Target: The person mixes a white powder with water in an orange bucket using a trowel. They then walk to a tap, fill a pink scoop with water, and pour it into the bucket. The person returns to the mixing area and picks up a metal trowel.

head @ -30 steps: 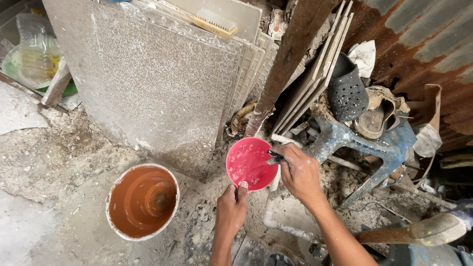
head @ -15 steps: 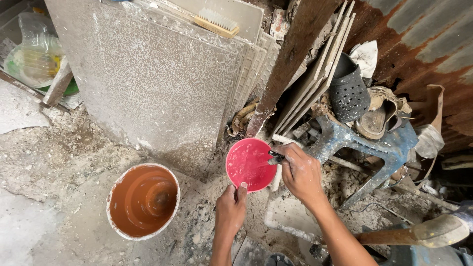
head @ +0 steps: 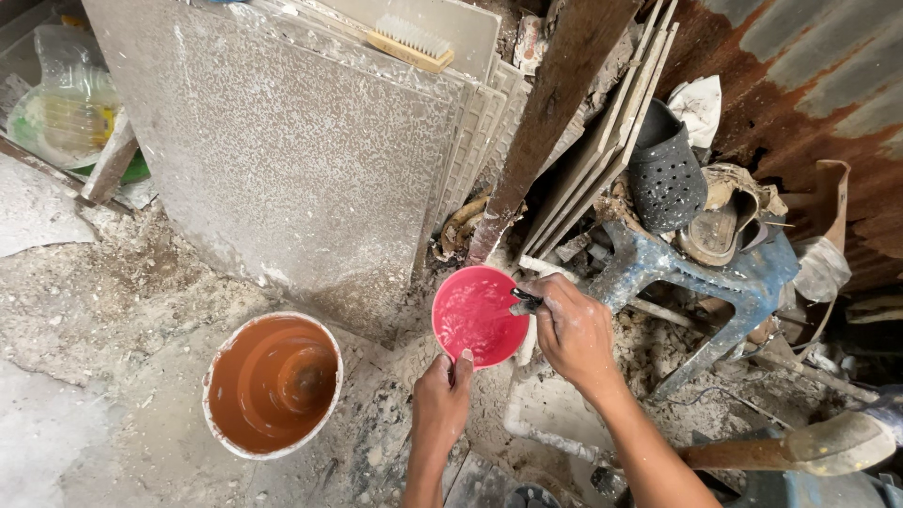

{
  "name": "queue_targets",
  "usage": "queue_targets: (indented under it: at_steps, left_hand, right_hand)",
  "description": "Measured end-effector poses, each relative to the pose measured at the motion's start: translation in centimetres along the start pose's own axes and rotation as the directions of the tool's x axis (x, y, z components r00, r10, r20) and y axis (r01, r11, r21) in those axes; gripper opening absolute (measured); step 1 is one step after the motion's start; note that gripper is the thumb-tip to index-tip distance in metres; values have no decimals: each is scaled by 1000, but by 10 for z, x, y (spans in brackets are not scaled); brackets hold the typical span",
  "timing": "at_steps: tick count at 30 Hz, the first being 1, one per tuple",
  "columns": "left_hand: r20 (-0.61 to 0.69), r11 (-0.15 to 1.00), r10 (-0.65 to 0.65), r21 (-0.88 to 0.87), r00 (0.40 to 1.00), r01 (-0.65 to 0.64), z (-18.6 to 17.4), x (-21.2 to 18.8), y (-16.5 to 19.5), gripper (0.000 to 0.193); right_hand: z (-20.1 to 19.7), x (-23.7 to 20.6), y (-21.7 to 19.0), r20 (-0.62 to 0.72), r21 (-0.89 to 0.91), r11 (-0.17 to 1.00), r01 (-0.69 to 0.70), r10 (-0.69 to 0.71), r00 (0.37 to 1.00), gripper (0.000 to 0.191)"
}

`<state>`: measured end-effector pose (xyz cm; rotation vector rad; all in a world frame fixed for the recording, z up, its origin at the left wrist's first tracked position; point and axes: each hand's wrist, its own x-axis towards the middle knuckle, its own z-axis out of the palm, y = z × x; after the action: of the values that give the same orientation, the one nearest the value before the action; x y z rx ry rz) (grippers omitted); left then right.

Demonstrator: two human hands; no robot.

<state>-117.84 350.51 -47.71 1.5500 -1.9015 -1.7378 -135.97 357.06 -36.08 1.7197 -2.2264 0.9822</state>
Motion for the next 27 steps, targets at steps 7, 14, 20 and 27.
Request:
queue_targets:
  at_steps: [7,14,20,27]
  left_hand:
    - [14,1000,-11,-1,1000,11,-1,-5,9,37]
    - [-10,1000,2,-8,1000,-2,0,-5,9,37]
    - [-18,999,31,-41,999,-32,0,-3,2,34]
    - [-4,998,7,-56,1000,-7,1,0,-2,36]
  right_hand:
    - [1,-1,1,5,6,1000,-16,16,1000,14]
    - [2,-2,3,0,14,1000,-13,13,1000,13]
    - [3,-2,3,2,4,1000,-10,10,1000,13]
    - [6,-2,5,0,0,1000,-24,24,1000,12]
